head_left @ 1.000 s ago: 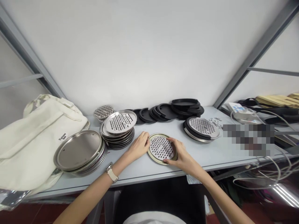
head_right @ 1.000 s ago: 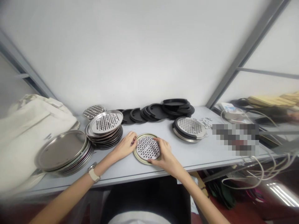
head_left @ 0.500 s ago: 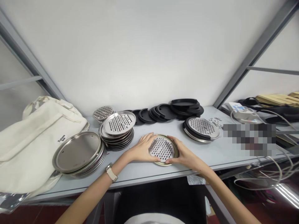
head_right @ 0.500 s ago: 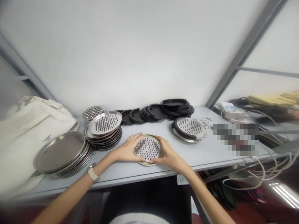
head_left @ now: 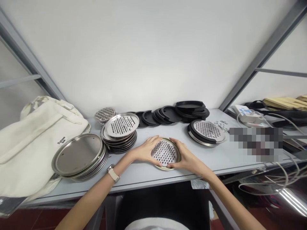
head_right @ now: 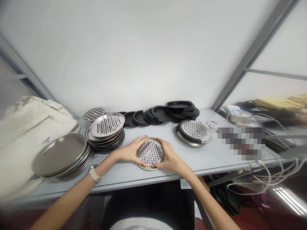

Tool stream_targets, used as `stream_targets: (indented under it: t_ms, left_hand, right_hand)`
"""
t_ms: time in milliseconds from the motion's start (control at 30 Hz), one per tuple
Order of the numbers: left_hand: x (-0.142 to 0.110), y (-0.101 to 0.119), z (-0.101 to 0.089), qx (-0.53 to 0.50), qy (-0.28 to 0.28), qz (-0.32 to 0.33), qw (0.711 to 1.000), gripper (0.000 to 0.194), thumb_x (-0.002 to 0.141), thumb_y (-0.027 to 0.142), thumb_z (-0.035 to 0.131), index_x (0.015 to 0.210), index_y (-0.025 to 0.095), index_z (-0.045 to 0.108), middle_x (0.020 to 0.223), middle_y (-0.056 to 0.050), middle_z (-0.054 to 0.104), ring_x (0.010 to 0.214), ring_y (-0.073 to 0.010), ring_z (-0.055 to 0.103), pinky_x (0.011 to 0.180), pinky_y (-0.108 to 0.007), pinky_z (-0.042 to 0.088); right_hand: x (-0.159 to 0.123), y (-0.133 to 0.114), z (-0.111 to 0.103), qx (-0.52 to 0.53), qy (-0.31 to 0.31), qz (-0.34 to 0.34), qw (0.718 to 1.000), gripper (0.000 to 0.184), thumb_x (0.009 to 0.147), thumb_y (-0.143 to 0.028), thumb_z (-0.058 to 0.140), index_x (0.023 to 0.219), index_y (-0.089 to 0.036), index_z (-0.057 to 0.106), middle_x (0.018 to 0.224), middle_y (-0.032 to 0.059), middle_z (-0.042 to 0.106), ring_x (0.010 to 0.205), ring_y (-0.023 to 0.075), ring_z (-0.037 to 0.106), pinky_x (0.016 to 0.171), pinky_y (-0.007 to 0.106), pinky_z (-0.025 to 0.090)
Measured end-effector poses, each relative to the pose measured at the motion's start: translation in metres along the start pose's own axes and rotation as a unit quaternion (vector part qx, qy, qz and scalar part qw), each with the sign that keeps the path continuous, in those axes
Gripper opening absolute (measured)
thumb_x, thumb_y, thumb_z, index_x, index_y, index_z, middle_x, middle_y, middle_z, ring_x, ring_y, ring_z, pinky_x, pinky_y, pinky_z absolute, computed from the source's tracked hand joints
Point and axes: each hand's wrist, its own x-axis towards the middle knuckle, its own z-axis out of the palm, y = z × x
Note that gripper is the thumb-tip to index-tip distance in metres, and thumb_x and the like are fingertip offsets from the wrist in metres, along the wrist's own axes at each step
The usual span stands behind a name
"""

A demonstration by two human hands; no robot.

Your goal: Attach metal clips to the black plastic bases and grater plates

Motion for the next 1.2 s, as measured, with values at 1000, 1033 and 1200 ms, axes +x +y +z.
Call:
stream_targets:
  t_ms: [1000,1033,1200]
  left_hand:
    - [0.003,0.002,-0.002,-0.054,0.009,0.042,0.998,0.105,0.058,0.052,0.080,0.144,0.031,0.024,0.146,-0.009,0.026,0.140,-0.0315,0.016,0.113,-0.048,0.023]
    - [0.003,0.001,-0.002,-0.057,0.000,0.034,0.998,0.106,0.057,0.053,0.080,0.144,0.032,0.023,0.148,-0.008,0.022,0.141,-0.0314,0.012,0.114,-0.048,0.022]
    - [0.005,-0.004,-0.004,-0.055,-0.027,0.008,0.998,0.106,0.056,0.055,0.080,0.144,0.034,0.023,0.154,-0.007,0.009,0.143,-0.0307,0.001,0.114,-0.049,0.019]
  right_hand:
    - [0.009,0.003,0.001,-0.032,-0.018,0.010,0.999,0.106,0.056,-0.044,0.080,0.142,-0.023,0.021,0.132,0.0120,0.034,0.126,0.0309,0.030,0.107,0.046,0.029]
    - [0.009,0.004,0.001,-0.032,-0.021,0.014,0.999,0.106,0.056,-0.045,0.080,0.142,-0.023,0.022,0.132,0.0120,0.034,0.127,0.0309,0.030,0.107,0.046,0.029]
    - [0.010,0.006,0.002,-0.034,-0.023,0.026,0.999,0.106,0.054,-0.048,0.081,0.140,-0.023,0.025,0.133,0.0116,0.035,0.126,0.0306,0.030,0.106,0.045,0.030]
